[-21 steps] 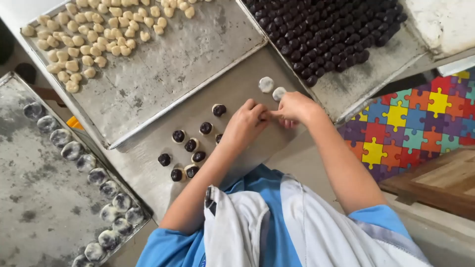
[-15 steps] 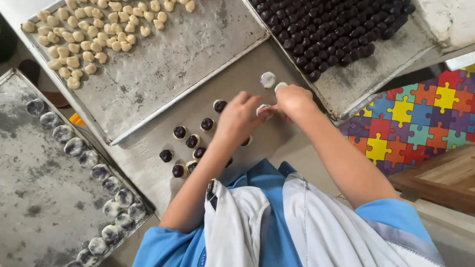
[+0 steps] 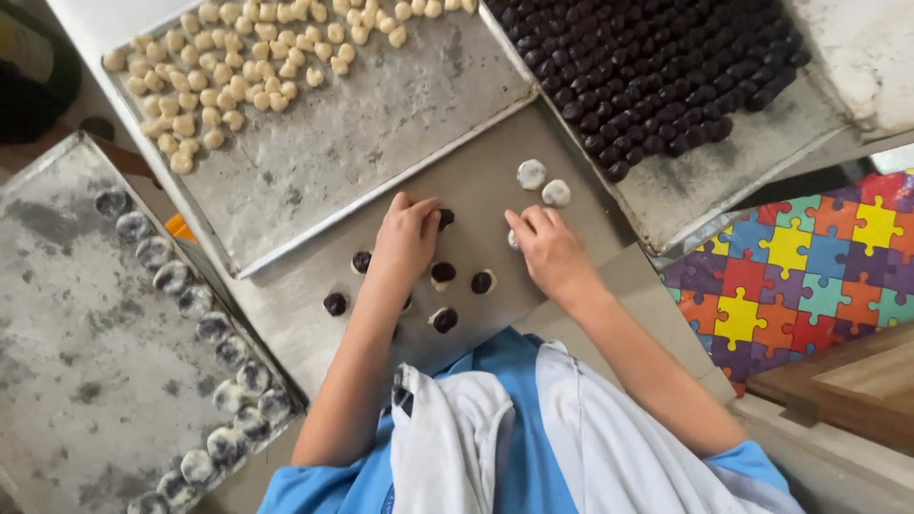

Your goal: Assembling filled dough balls by wrapping white dough around dark filling and placing them on a tray.

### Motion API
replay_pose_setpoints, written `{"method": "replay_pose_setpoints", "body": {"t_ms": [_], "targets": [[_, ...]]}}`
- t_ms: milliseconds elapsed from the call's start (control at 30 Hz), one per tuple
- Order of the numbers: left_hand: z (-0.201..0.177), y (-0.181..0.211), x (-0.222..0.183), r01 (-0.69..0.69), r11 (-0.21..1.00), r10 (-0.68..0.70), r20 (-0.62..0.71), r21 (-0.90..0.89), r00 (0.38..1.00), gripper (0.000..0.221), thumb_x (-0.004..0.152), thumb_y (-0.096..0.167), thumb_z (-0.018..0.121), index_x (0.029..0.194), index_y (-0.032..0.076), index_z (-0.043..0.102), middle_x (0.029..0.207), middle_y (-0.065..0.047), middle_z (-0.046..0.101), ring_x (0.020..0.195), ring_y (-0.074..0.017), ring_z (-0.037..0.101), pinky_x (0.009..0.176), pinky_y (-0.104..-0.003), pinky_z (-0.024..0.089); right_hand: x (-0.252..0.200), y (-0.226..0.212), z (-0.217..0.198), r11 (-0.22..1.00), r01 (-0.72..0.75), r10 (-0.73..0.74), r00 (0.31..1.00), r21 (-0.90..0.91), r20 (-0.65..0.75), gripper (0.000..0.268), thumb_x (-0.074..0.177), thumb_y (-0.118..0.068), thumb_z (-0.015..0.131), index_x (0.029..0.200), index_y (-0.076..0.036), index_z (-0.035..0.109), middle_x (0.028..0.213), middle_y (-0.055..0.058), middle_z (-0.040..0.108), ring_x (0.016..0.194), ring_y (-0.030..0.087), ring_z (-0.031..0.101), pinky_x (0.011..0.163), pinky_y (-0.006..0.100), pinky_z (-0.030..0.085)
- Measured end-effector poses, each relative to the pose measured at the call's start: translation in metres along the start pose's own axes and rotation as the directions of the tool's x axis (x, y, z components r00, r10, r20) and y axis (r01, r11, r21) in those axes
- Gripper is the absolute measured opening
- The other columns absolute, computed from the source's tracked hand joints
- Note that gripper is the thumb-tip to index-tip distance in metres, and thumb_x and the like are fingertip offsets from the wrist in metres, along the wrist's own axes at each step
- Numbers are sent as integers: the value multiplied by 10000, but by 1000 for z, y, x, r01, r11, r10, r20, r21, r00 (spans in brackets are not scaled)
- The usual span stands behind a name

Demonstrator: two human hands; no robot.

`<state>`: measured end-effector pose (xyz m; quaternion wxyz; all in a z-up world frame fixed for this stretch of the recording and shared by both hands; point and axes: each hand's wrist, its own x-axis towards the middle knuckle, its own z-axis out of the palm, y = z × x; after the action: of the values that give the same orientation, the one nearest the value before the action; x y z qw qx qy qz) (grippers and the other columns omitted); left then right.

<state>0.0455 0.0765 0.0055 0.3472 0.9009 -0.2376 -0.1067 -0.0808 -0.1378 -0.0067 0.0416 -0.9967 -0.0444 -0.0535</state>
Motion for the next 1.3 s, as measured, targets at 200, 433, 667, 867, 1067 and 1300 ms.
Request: {"method": "replay_pose_setpoints", "body": {"t_ms": [200,433,667,867,1067,1300], "targets": [[1,-4,8,-7,1000,7,31,17,999,191,850,205,639,970,58,665,833,-141,559,805,-395,626,691,-449,540,-14,-6,-19,932,-15,24,999,362,-23,147,899,-132,533,1023,-58,560,1002,58,455,889,288,621,773,346,554],[-19,21,-4,-27,998,19,160,50,987,325,780,271,727,1032,154,557,973,-89,526,970,-360,599,801,-489,519,28,-44,-114,898,126,206,725,421,-657,238,903,-156,600,1134,-103,614,1106,40,590,987,240,621,877,341,519],[-32,78,-15,-59,965,103,162,-254,981,308,819,118,675,1103,106,556,992,-80,658,938,-250,666,800,-320,520,15,-33,-43,700,1,158,975,715,-156,432,865,-213,613,1260,-73,508,1304,160,506,1229,313,490,1024,405,423],[-4,84,-18,-3,795,167,215,-607,962,415,865,-10,583,1266,24,482,1083,-181,634,984,-317,631,849,-419,524,-2,-38,-55,491,-50,450,869,870,-204,306,857,-118,672,1151,-66,602,962,83,632,838,242,678,650,285,593],[3,87,-22,310,628,-17,386,-714,922,314,792,2,677,1102,1,625,967,-106,654,836,-191,668,764,-326,570,-14,-46,-70,471,-91,508,841,877,-186,407,882,-137,642,1278,-138,548,1019,69,606,916,247,661,710,311,581],[4,87,-19,313,672,10,431,-671,902,215,771,50,740,948,-40,659,947,-145,674,954,-243,669,780,-354,556,-20,-30,-67,356,-128,519,851,926,-82,244,836,-95,677,1079,-87,659,921,97,619,844,281,673,650,311,582]]}}
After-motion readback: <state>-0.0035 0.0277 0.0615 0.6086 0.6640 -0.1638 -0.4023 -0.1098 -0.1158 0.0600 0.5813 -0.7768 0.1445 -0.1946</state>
